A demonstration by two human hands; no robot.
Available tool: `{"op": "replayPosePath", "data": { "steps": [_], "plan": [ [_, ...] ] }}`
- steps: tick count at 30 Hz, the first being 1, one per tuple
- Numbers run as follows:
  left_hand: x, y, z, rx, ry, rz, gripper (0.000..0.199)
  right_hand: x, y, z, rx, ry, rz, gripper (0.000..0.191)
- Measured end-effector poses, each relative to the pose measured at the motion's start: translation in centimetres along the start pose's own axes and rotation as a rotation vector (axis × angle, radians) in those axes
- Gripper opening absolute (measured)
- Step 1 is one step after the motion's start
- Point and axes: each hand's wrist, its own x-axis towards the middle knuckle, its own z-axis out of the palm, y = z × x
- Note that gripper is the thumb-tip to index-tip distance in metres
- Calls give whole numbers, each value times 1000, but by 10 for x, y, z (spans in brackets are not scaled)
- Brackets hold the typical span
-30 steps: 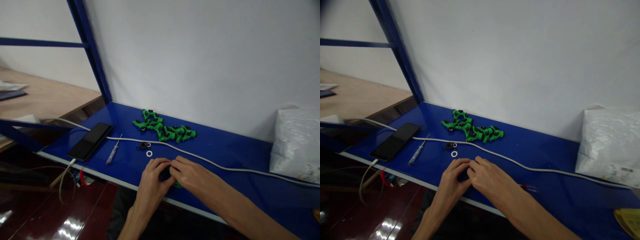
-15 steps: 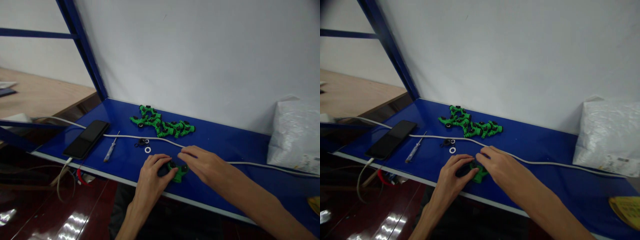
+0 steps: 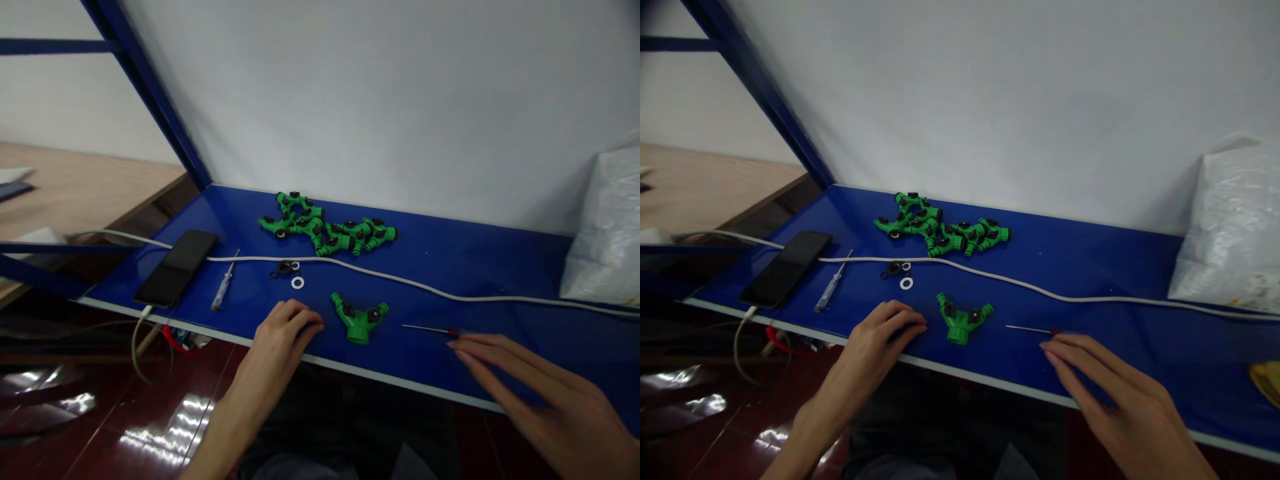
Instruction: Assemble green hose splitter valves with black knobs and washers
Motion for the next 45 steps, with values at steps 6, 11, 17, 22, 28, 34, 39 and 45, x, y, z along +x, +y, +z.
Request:
{"op": "replayPosePath", "data": {
  "steps": [6,11,17,22,28,34,39,45],
  "plan": [
    [12,-7,1,81,-82,28,19,2,-18,5,13,96,59,29],
    [9,-19,-6,92,-139,75,19,2,3,5,-132,99,77,40],
    [24,-14,-14,98,-172,132,20,-7,32,28,-155,77,196,42],
    [30,-11,-10,48,-80,109,18,-24,42,39,-126,52,188,39],
    [34,-9,7,-70,56,25,15,-18,35,44,-82,179,263,35],
    [34,10,5,-212,157,-26,6,-14,32,48,-72,235,267,28],
    [40,21,5,-246,124,108,11,-16,32,50,-71,255,283,28],
    [43,18,5,-186,155,215,14,-14,29,50,-87,260,257,27]
  ]
}}
